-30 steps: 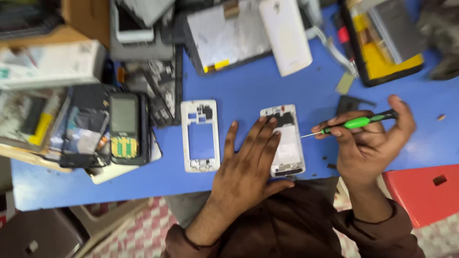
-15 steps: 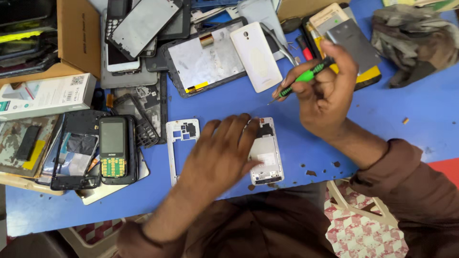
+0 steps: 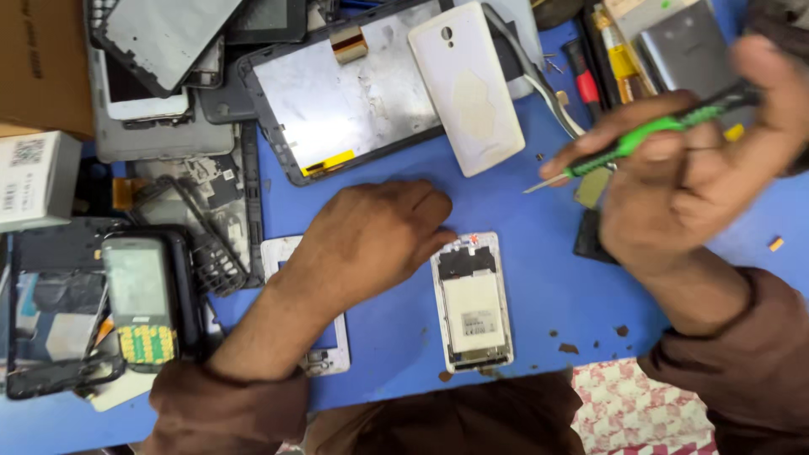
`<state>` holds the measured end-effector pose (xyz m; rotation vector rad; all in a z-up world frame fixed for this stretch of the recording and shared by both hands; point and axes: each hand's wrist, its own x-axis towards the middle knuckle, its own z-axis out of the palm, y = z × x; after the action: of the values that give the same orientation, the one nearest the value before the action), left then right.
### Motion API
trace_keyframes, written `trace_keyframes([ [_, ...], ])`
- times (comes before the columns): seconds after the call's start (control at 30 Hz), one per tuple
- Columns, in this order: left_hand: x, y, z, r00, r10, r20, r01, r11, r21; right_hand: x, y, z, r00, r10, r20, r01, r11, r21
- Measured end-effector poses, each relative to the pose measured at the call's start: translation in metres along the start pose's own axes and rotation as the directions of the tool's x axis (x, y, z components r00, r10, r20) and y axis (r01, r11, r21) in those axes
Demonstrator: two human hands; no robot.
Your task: The person uses a green-handled screwdriver to pry and adjust internal components of a disassembled white smartphone. They repeatedly work on the same small area near the top edge of the phone chassis, manipulating a ribbon cable or connector while other phone parts and tools lie on the blue workbench.
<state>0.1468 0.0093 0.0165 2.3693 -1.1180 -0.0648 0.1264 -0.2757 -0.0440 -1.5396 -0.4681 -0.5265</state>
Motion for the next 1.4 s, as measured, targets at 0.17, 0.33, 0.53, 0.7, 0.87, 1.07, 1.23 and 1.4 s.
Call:
trace_keyframes([
  [0.17, -0.003, -0.002, -0.003, 1.000, 0.007, -0.001, -0.007, 1.000, -0.008, 0.008, 0.002, -0.007, 0.997, -0.049, 0.059, 0.055, 0.994, -0.095],
  [0.33, -0.006, -0.004, -0.005, 0.994, -0.072, -0.077, 0.078, 0.993, 0.083, 0.004, 0.003, -0.014, 0.996, -0.040, 0.078, 0.060, 0.960, -0.274],
  [0.53, -0.008, -0.008, -0.015, 0.975, -0.150, -0.164, 0.164, 0.983, 0.080, -0.004, 0.011, -0.016, 0.979, 0.168, 0.117, -0.147, 0.975, -0.168],
  [0.7, -0.009, -0.010, -0.011, 0.978, -0.172, -0.121, 0.188, 0.973, 0.135, -0.004, 0.005, -0.011, 0.958, 0.257, 0.125, -0.229, 0.952, -0.203],
  [0.87, -0.008, -0.012, -0.008, 0.984, -0.178, -0.029, 0.180, 0.962, 0.206, 0.007, -0.009, 0.002, 0.941, 0.290, 0.175, -0.267, 0.953, -0.141],
  [1.07, -0.008, -0.010, -0.007, 0.979, -0.201, 0.046, 0.184, 0.953, 0.242, 0.021, -0.020, 0.023, 0.943, 0.238, 0.234, -0.190, 0.959, -0.209],
  [1.23, -0.008, -0.008, -0.008, 0.983, -0.175, 0.049, 0.159, 0.960, 0.230, 0.027, -0.027, 0.027, 0.912, 0.298, 0.281, -0.241, 0.945, -0.219],
  [1.4, -0.008, -0.007, -0.005, 0.987, -0.147, 0.070, 0.125, 0.959, 0.254, 0.027, -0.028, 0.029, 0.903, 0.289, 0.317, -0.243, 0.954, -0.176],
])
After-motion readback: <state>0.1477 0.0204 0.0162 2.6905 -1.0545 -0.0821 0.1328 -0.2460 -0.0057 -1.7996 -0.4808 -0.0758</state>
